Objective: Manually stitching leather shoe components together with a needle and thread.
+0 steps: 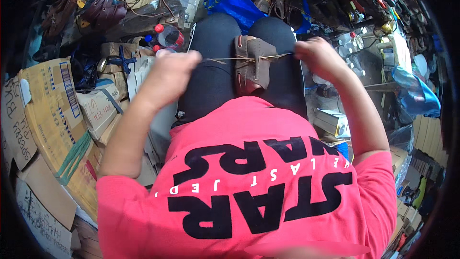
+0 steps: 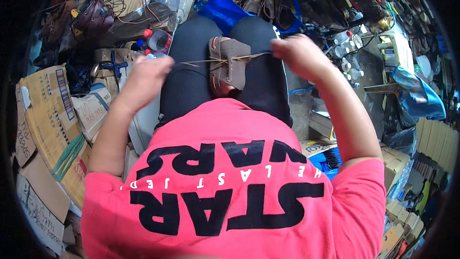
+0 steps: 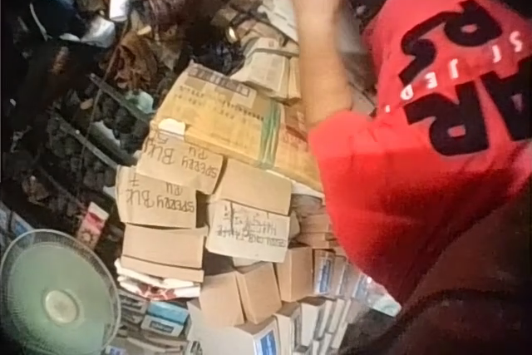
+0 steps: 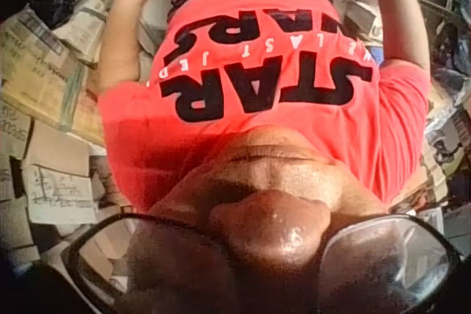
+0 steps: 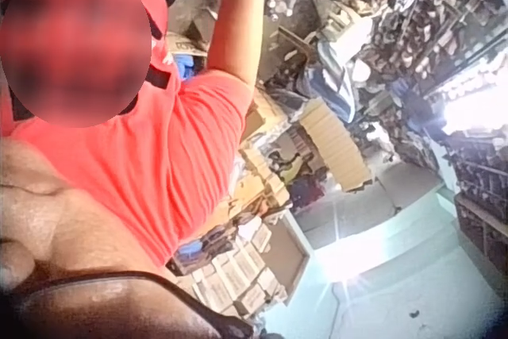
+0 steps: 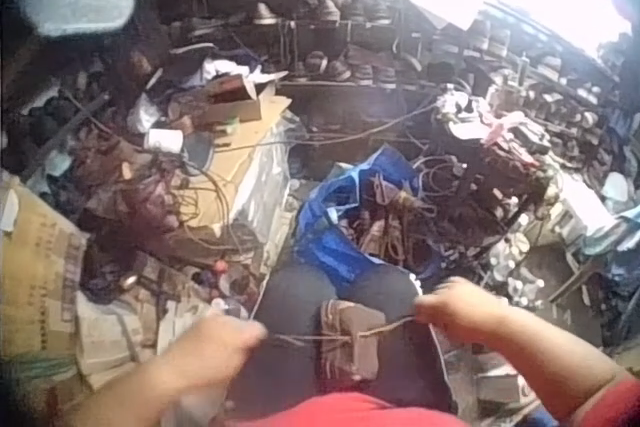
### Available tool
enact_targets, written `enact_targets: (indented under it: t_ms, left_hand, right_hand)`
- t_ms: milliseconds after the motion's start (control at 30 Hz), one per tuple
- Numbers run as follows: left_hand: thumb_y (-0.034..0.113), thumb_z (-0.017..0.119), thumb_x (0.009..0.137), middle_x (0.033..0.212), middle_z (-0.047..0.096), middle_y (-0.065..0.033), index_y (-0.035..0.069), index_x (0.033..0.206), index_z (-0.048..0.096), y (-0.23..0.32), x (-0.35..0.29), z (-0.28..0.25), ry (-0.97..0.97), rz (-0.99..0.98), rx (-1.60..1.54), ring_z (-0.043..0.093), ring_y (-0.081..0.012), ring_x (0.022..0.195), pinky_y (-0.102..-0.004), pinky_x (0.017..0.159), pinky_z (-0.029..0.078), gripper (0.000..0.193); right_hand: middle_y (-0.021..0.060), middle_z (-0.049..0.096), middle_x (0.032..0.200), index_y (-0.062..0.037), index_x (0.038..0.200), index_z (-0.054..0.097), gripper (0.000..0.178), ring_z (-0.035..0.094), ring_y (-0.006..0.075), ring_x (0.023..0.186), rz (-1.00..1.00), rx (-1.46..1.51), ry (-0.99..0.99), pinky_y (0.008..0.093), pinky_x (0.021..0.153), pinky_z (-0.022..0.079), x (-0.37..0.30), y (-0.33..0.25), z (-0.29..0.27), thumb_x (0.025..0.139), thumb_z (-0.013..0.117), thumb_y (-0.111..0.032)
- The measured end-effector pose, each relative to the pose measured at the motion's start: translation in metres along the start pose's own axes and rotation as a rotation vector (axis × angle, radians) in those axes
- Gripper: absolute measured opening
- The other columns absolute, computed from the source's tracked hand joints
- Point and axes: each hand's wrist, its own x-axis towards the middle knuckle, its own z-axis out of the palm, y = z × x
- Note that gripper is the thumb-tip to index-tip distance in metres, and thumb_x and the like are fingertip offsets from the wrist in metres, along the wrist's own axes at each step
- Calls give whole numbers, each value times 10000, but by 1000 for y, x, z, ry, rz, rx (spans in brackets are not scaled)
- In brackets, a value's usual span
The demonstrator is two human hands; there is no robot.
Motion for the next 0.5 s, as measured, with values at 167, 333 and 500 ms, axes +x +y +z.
enact_targets:
  t_ms: [167,333,500]
  left_hand:
    - [75,608,915,863,630,-30,21,896,608,6,15,-27,258,-220,-954,596,-119,807,-266,775,466,57]
    - [197,576,970,888,658,-82,36,935,589,76,71,-16,106,129,-1953,655,-189,878,-312,806,511,165]
    - [288,627,911,755,595,-106,48,858,567,21,31,-5,166,-27,-337,621,-248,722,-384,632,469,254]
  right_hand:
    - [5,645,847,-24,911,650,194,605,104,839,245,1116,374,267,793,471,-3,-4,-9,896,681,-215]
    - [72,624,817,-59,961,592,218,603,172,779,-65,1857,278,315,711,494,51,-81,-11,973,569,-276]
    - [73,595,745,-40,851,576,342,585,195,657,199,668,69,346,626,453,6,-49,-24,956,574,-365]
